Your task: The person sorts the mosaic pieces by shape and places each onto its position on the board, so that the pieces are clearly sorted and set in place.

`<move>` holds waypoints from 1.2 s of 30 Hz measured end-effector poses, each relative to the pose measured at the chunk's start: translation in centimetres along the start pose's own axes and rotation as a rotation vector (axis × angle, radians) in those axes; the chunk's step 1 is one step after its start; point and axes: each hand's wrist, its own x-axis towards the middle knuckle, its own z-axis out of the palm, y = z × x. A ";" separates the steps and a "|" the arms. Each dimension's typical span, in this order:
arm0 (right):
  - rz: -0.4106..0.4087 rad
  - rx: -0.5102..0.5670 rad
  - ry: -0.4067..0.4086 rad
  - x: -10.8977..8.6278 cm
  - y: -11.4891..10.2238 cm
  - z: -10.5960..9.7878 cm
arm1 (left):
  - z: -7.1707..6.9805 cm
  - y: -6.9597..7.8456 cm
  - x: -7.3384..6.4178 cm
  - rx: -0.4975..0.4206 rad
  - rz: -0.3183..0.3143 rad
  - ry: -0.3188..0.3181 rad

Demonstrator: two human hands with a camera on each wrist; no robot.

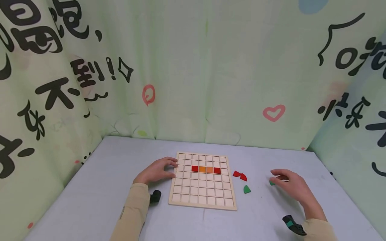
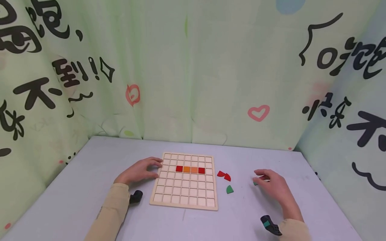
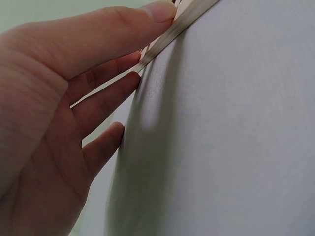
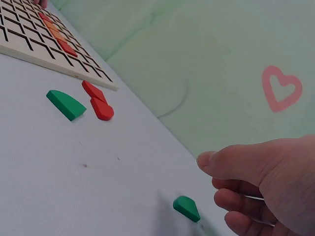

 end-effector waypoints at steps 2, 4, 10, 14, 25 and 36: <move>0.020 -0.004 -0.009 -0.1 0.9 -0.1 | 0.0 0.1 0.0 -0.005 -0.003 0.001; 0.034 -0.005 -0.015 -0.3 1.5 -0.2 | 0.1 0.1 0.0 -0.008 -0.009 -0.001; 0.075 -0.043 -0.033 -0.2 2.4 0.0 | 0.3 0.1 -0.1 -0.018 -0.017 0.000; 0.089 -0.051 -0.041 -0.1 2.5 0.4 | 0.4 -0.1 0.0 -0.009 -0.013 0.001; -0.001 -0.069 -0.001 0.4 1.3 1.5 | 0.2 -0.1 0.0 0.005 -0.003 -0.001; -0.035 -0.074 0.020 0.6 1.1 2.4 | 0.1 -0.2 -0.1 0.004 0.004 -0.001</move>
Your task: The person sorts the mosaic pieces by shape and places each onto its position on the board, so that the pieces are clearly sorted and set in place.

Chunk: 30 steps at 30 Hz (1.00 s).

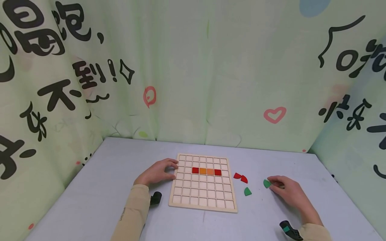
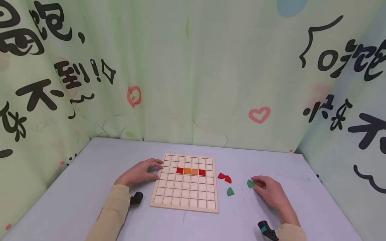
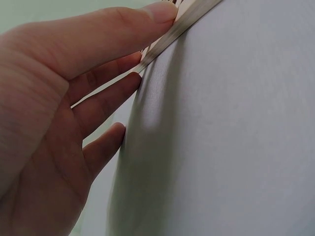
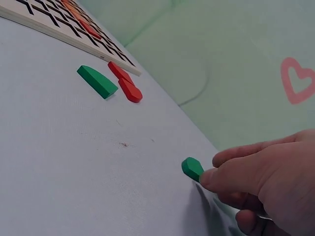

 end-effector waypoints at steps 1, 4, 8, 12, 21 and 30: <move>-0.003 0.004 0.003 0.0 0.0 0.0 | 0.0 0.0 0.0 0.003 0.005 0.001; -0.004 0.004 0.016 -0.1 -0.2 0.0 | 0.0 0.0 -0.1 0.011 0.008 -0.005; 0.004 -0.007 0.025 0.0 -0.3 0.2 | -0.1 0.1 0.0 0.015 0.005 -0.004; 0.004 -0.016 0.034 0.2 -0.3 0.5 | 0.0 0.2 0.1 0.012 -0.005 0.004; -0.017 -0.005 0.044 0.2 -0.6 1.0 | 0.0 0.2 0.0 0.009 -0.012 0.004; -0.066 -0.010 0.047 0.0 -0.5 1.0 | 0.0 0.2 0.0 0.019 -0.008 -0.001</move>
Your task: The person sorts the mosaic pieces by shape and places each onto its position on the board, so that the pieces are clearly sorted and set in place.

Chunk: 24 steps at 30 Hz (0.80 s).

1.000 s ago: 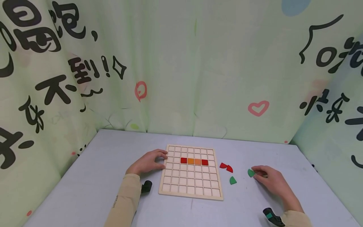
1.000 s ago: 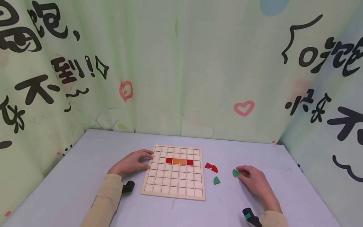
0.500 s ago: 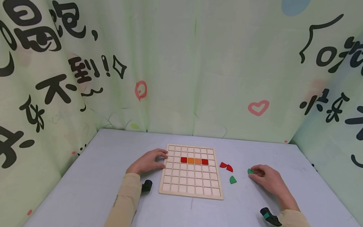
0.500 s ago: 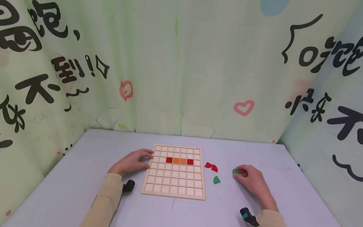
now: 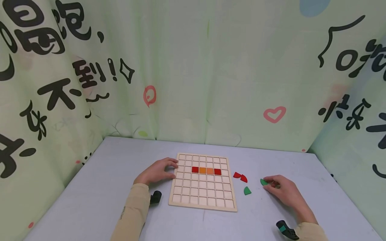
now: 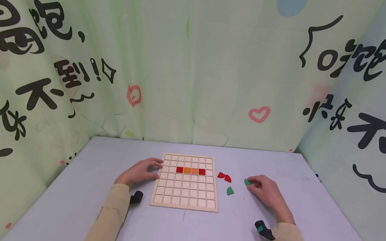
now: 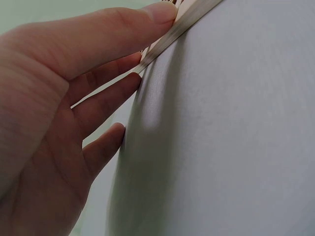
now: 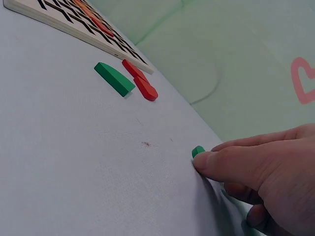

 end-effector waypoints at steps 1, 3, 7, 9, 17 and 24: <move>-0.012 0.002 0.003 0.0 0.0 0.0 | 0.0 0.0 0.0 -0.001 -0.001 0.001; -0.029 0.006 0.010 -0.1 0.0 0.2 | 0.0 0.0 0.0 -0.006 -0.004 0.003; -0.040 -0.007 0.011 0.0 0.0 0.2 | 0.0 0.0 -0.1 -0.004 -0.003 0.003; -0.038 -0.009 0.010 0.0 -0.1 0.2 | 0.0 0.0 0.0 0.001 0.004 0.000; -0.074 0.016 0.022 -0.1 -0.9 0.5 | 0.0 0.1 0.0 0.005 0.009 -0.007; -0.099 0.085 0.087 0.3 -3.7 1.2 | 0.0 0.0 0.0 0.016 0.008 -0.004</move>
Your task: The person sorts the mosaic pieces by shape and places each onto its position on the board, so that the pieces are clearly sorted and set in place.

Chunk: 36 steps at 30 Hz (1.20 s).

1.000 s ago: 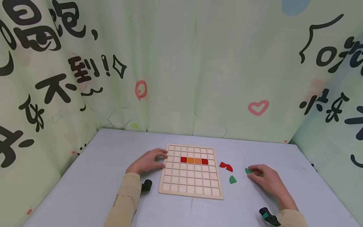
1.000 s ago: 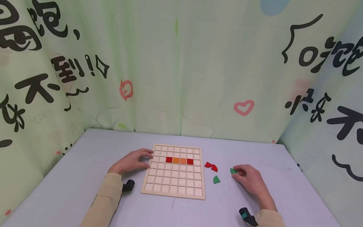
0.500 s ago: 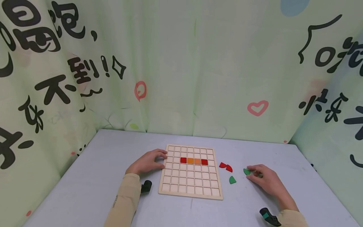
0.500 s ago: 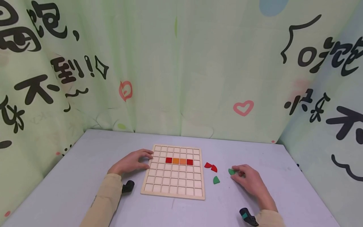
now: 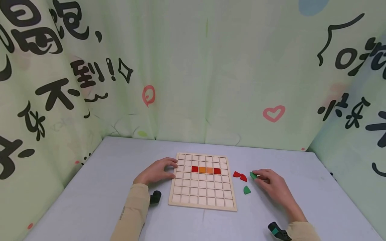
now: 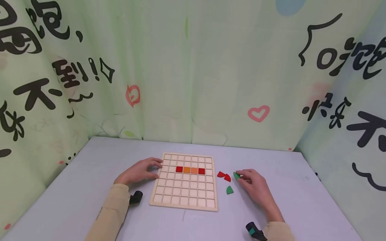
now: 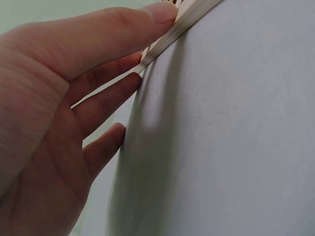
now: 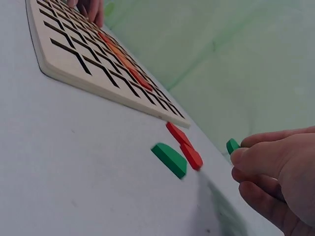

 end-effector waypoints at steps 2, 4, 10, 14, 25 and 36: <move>0.004 0.017 0.010 0.2 -0.9 0.4 | 0.0 0.0 0.0 -0.002 -0.003 -0.003; 0.014 0.041 0.008 0.3 -1.8 0.8 | 0.0 0.0 0.0 -0.005 -0.003 -0.001; 0.040 0.154 -0.019 0.8 -4.1 1.8 | -0.1 0.1 0.1 -0.015 -0.004 0.005; 0.027 0.225 -0.020 1.2 -5.5 2.2 | -0.1 0.2 0.1 -0.008 -0.002 0.003; 0.037 0.281 -0.042 3.4 -7.9 4.4 | -0.2 0.2 0.0 -0.003 -0.012 0.004; 0.032 0.351 -0.148 5.2 -10.0 6.8 | -0.1 0.2 0.1 -0.015 -0.028 0.008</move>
